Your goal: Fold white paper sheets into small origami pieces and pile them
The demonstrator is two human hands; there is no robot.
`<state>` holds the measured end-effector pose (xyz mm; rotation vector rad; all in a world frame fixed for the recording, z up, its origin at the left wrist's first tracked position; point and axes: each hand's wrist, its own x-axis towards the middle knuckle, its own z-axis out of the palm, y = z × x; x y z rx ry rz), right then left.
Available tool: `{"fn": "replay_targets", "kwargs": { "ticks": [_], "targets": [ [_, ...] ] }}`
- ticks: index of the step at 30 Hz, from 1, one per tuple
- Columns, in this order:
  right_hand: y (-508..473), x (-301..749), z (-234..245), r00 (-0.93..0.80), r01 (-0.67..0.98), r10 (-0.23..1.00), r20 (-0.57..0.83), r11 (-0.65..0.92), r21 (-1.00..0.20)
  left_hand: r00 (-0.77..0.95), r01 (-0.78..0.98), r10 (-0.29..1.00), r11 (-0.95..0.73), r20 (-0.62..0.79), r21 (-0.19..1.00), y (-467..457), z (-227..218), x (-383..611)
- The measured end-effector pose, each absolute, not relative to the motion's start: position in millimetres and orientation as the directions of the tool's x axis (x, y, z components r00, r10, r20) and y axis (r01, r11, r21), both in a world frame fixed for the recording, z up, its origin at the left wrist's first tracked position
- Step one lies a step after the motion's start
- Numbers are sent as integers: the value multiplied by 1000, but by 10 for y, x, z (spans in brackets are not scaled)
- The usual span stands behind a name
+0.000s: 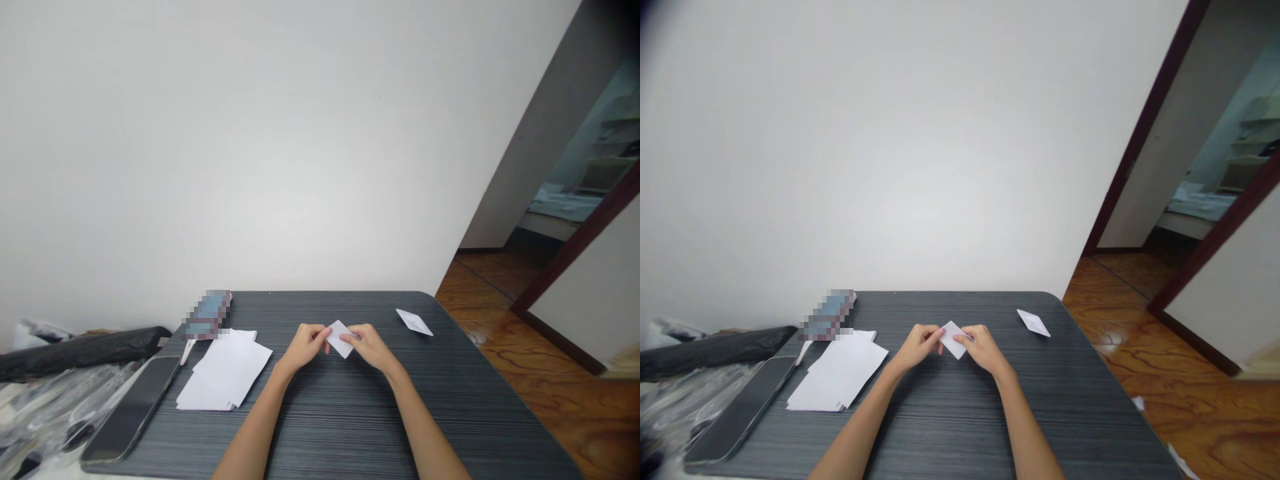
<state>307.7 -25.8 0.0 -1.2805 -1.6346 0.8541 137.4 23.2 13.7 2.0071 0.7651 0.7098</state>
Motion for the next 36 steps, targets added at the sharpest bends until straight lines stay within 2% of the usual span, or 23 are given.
{"fn": "replay_targets", "kwargs": {
  "ticks": [3,6,13,20,27,33,36],
  "targets": [
    [-271,3080,33,-158,277,966,205,243,-930,671,167,741,-174,17,970,281,93,1386],
    [-279,3083,56,-187,169,966,177,209,-963,691,73,720,27,-71,997,290,82,1390],
    [-292,3109,83,-164,34,978,130,137,-990,723,-57,686,174,-79,983,231,174,1380],
    [-314,3108,98,-165,-32,980,112,108,-994,723,-60,686,174,-77,983,224,192,1356],
    [-335,3083,100,-173,25,982,70,76,-997,720,-34,691,135,-70,990,203,203,1362],
    [-341,3136,164,-123,98,972,200,213,-972,669,-2,743,-26,20,1000,198,185,1365],
    [-309,3118,137,-64,181,979,192,201,-963,647,47,758,-144,80,989,189,160,1368]
  ]
}}
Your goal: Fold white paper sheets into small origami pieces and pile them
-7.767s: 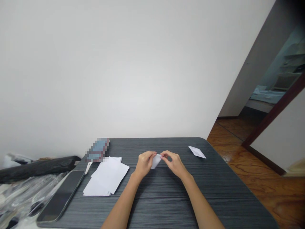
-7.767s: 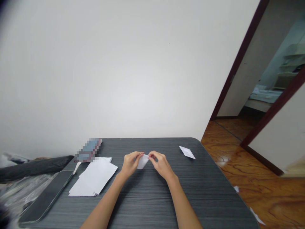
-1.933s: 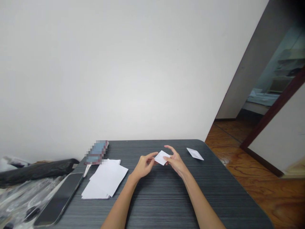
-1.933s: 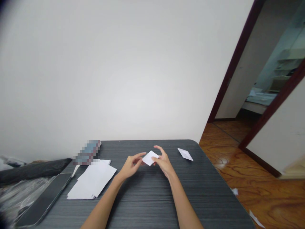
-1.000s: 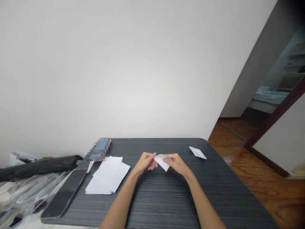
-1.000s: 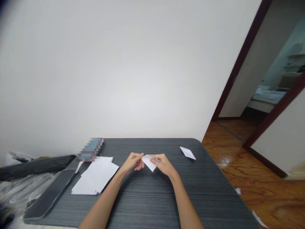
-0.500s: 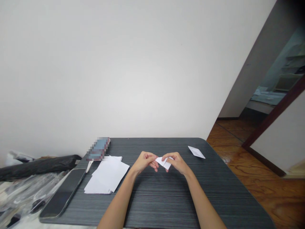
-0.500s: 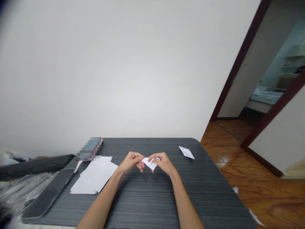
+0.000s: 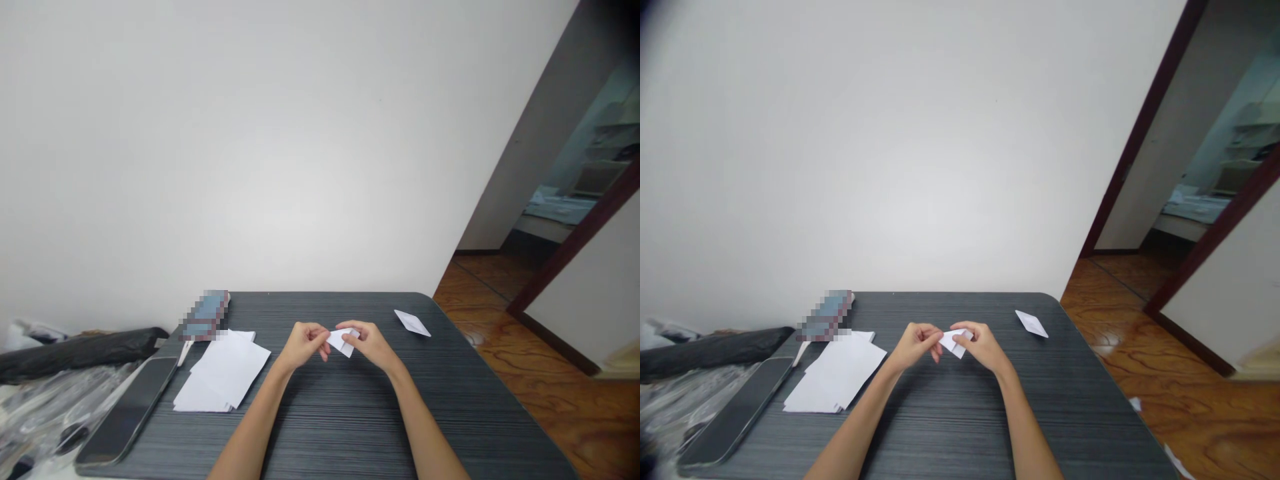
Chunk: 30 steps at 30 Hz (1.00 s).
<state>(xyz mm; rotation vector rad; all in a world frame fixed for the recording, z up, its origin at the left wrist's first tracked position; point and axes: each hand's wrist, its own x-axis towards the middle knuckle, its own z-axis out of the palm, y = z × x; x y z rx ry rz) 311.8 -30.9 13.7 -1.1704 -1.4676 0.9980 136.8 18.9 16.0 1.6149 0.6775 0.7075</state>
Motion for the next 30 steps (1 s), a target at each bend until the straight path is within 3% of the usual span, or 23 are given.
{"fn": "replay_targets", "kwargs": {
  "ticks": [7,12,17,25,30],
  "targets": [
    [-223,3099,12,-39,144,985,166,170,-975,637,177,734,-439,238,881,143,189,1364],
    [-178,3088,-49,-19,145,985,171,172,-974,633,241,722,-526,279,815,134,188,1364],
    [-140,3045,-113,43,158,983,181,172,-972,572,276,777,-483,261,831,186,129,1349],
    [-125,2920,-156,105,-138,988,110,124,-983,576,-61,784,-243,233,968,279,87,1394],
    [-143,2879,-113,111,-117,986,123,136,-984,441,-76,872,-202,215,976,316,37,1437]
  ]
}}
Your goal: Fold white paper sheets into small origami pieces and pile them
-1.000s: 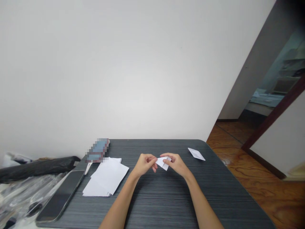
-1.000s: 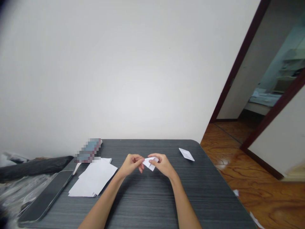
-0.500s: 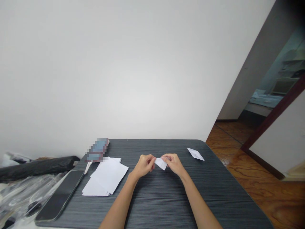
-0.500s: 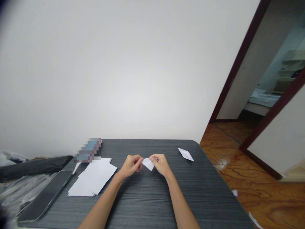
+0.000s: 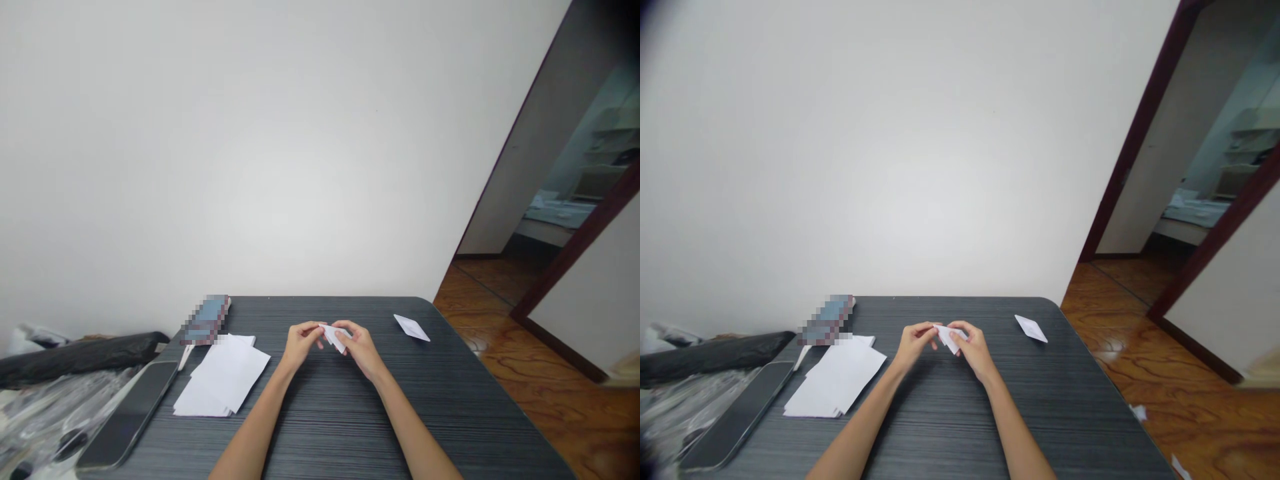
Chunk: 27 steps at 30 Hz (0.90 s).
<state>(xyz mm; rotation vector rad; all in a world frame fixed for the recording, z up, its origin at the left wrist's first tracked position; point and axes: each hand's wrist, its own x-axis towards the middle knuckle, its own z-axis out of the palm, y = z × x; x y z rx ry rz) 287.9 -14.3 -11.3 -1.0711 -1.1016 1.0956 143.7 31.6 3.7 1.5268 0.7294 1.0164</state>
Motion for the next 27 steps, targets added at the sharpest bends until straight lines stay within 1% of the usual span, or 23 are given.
{"fn": "replay_targets", "kwargs": {
  "ticks": [5,7,10,12,14,16,18,21,24,25,27],
  "targets": [
    [-181,2865,-75,72,-93,991,114,120,-988,359,-26,911,-210,205,977,346,-18,1450],
    [-180,2869,-77,48,-54,991,128,130,-990,370,-11,906,-218,206,976,355,-33,1451],
    [-152,2892,-108,36,41,984,176,175,-984,409,23,880,-276,243,961,376,-65,1447],
    [-128,2910,-142,28,72,984,173,171,-983,417,79,870,-322,262,943,390,-102,1444],
    [-114,2918,-181,21,111,986,165,162,-981,418,181,867,-371,270,911,393,-151,1443],
    [-112,2915,-226,25,231,980,196,185,-955,445,309,846,-453,294,836,379,-195,1444],
    [-116,2902,-275,30,413,970,242,209,-887,517,396,786,-571,340,719,350,-215,1441],
    [-113,2884,-346,59,644,960,275,174,-745,675,399,631,-748,382,530,302,-179,1413],
    [-91,2887,-393,112,734,954,277,108,-670,827,331,465,-857,315,395,267,-99,1368],
    [-83,2892,-401,114,739,955,273,102,-666,852,323,434,-876,293,357,256,-75,1356],
    [-75,2907,-404,97,735,961,259,106,-670,869,344,417,-896,266,281,234,-41,1345]
  ]
}}
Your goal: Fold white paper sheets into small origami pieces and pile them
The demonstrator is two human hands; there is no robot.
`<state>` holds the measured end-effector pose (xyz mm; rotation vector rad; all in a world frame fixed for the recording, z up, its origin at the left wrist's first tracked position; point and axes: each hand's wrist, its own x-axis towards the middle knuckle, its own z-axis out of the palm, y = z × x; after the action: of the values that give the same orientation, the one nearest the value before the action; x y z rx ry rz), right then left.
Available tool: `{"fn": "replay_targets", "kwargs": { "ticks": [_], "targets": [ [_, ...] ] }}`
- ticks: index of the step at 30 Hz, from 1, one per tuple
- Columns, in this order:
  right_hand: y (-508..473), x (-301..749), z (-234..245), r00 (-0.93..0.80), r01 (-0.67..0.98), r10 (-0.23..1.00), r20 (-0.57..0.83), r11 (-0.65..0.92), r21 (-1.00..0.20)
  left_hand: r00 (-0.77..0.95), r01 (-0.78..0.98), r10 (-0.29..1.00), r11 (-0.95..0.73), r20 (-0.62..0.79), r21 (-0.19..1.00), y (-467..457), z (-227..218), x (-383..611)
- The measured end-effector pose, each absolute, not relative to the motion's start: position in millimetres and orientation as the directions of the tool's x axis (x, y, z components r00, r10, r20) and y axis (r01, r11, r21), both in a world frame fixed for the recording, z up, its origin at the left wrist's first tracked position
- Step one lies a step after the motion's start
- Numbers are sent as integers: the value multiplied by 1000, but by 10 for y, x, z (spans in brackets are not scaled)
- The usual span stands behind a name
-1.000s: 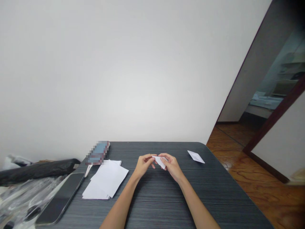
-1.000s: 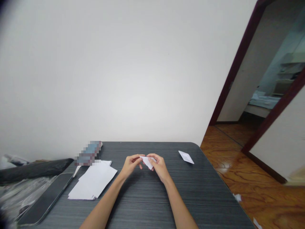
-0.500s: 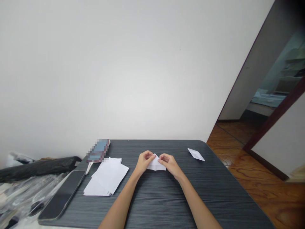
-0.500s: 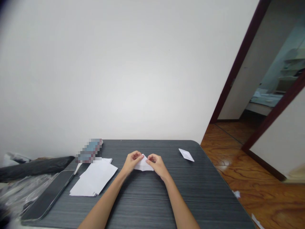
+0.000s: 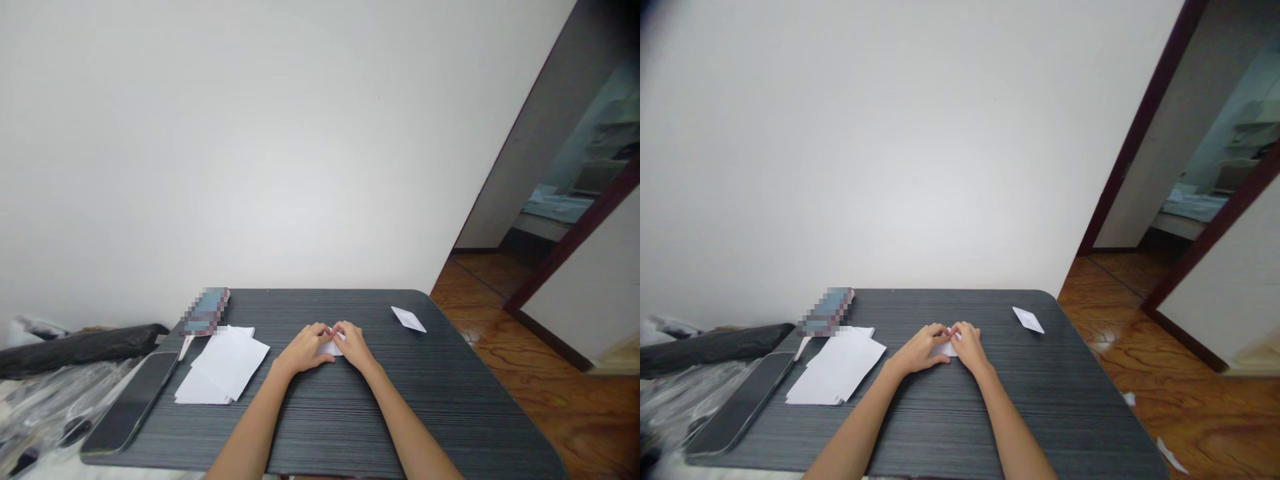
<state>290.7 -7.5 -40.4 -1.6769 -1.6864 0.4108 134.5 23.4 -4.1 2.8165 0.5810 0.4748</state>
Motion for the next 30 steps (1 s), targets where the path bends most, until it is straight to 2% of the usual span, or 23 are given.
{"fn": "replay_targets", "kwargs": {
  "ticks": [4,7,12,17,24,30],
  "targets": [
    [-117,2962,-348,65,752,969,237,108,-650,873,392,414,-910,259,132,194,-23,1359],
    [-184,3033,-268,-13,773,969,247,166,-612,883,388,385,-921,267,46,192,-32,1370],
    [-262,3128,-187,-225,727,946,235,323,-605,884,391,365,-920,293,-36,252,-90,1378],
    [-261,3136,-208,-240,715,921,308,382,-585,891,354,302,-930,340,-101,332,-179,1401],
    [-230,3113,-250,-267,723,864,426,472,-504,893,333,276,-937,355,-109,365,-205,1419],
    [-218,3061,-283,-310,706,830,464,528,-472,860,362,344,-932,377,24,297,-120,1405]
  ]
}}
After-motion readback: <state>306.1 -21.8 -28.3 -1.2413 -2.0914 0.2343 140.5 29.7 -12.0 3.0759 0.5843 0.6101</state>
